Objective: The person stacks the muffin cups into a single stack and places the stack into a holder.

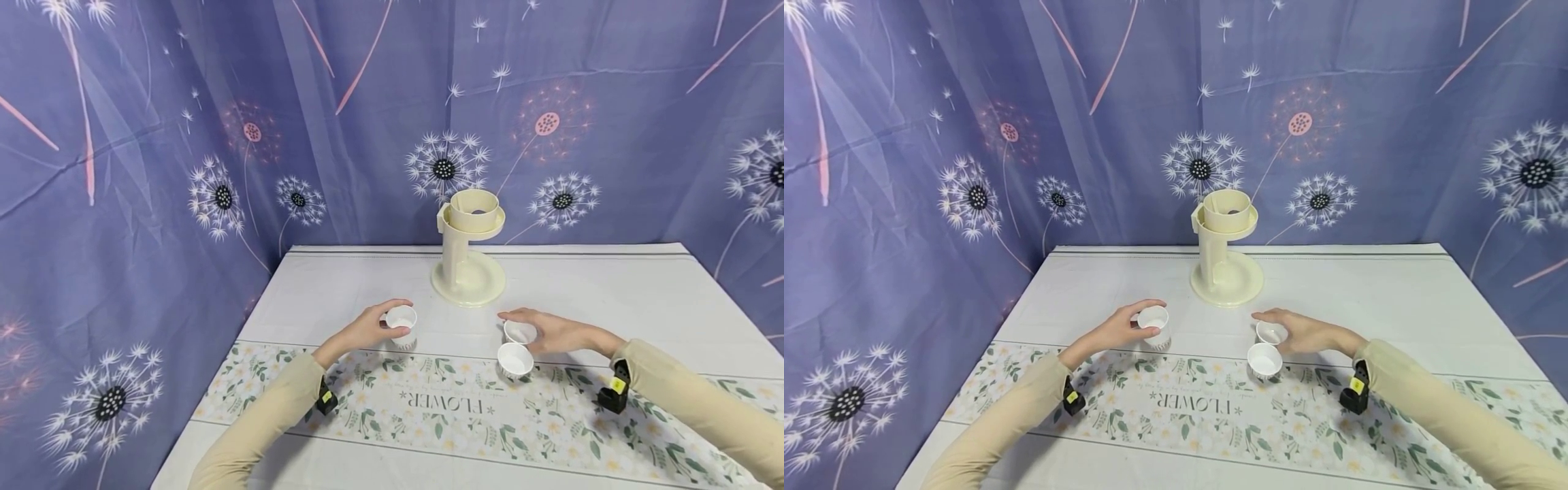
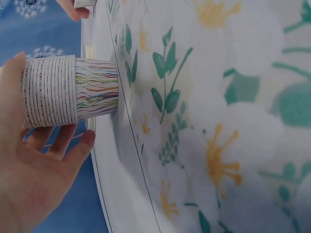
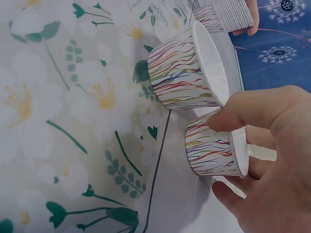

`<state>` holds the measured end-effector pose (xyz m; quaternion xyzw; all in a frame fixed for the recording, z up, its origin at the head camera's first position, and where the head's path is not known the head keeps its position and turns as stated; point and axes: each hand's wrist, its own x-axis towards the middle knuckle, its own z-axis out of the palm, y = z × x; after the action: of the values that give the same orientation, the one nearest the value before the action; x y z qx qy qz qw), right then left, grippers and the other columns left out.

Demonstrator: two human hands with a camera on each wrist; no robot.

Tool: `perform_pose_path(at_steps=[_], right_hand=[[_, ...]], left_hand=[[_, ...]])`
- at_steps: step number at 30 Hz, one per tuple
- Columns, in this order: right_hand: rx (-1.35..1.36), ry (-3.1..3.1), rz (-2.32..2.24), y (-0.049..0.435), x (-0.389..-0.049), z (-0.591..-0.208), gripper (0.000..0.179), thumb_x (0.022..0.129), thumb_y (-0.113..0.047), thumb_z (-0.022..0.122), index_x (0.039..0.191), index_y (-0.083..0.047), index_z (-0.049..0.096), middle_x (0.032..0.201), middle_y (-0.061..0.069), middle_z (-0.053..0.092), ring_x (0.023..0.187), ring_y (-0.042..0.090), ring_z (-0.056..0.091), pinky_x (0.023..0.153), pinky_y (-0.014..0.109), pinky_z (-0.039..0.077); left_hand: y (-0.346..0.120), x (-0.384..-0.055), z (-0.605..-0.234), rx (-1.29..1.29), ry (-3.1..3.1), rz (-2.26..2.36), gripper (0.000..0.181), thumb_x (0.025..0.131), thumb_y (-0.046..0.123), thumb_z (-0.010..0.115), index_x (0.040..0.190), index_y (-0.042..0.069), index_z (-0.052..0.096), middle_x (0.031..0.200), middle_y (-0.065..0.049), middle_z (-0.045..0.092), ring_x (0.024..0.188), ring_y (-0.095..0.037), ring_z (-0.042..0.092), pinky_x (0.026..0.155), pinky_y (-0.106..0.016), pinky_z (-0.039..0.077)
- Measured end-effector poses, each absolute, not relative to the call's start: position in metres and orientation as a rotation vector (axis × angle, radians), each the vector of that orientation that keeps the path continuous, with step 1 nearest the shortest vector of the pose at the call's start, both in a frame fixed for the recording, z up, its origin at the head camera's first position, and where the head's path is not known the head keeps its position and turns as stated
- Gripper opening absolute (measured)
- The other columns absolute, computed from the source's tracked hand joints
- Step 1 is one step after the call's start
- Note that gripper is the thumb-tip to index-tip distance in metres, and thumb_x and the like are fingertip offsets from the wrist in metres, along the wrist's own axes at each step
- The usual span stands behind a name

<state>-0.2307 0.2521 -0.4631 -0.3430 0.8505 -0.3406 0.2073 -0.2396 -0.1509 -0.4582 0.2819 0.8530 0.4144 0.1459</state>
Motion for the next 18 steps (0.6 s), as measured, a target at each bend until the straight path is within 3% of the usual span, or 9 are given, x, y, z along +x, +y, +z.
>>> perform_pose_path(at_steps=[5,8,13,18], right_hand=[[-0.972,2.441,-0.901,0.2511,-0.2343,-0.4577,0.071,0.087,-0.015,0.071,0.145,0.005,0.036,0.145,0.029,0.039,0.131,0.052,0.037,0.096,0.065,0.041],[-0.97,2.473,-0.915,0.2506,-0.2363,-0.4558,0.066,0.088,-0.014,0.07,0.144,0.004,0.04,0.143,0.027,0.042,0.125,0.046,0.045,0.087,0.053,0.049],[-0.943,2.536,-0.933,0.2493,-0.2375,-0.4579,0.064,0.086,-0.019,0.074,0.14,0.003,0.047,0.136,0.023,0.049,0.108,0.031,0.053,0.074,0.03,0.048],[-0.925,2.597,-0.944,0.2475,-0.2373,-0.4602,0.062,0.083,-0.02,0.077,0.136,0.001,0.052,0.131,0.02,0.054,0.103,0.027,0.054,0.072,0.027,0.049]], left_hand=[[-0.1528,-0.2439,-0.465,0.824,2.477,1.192,0.061,0.093,0.029,0.066,0.147,0.015,0.041,0.151,-0.005,0.04,0.129,-0.025,0.051,0.095,-0.034,0.052],[-0.1531,-0.2449,-0.4654,0.843,2.479,1.198,0.062,0.093,0.031,0.066,0.146,0.014,0.041,0.151,-0.005,0.041,0.131,-0.026,0.049,0.096,-0.032,0.052],[-0.1529,-0.2447,-0.4657,0.836,2.439,1.252,0.064,0.091,0.03,0.068,0.147,0.014,0.04,0.148,-0.006,0.043,0.124,-0.028,0.053,0.093,-0.029,0.053],[-0.1517,-0.2444,-0.4671,0.82,2.414,1.318,0.062,0.091,0.023,0.069,0.144,0.011,0.04,0.132,-0.013,0.052,0.112,-0.029,0.057,0.089,-0.028,0.054]])
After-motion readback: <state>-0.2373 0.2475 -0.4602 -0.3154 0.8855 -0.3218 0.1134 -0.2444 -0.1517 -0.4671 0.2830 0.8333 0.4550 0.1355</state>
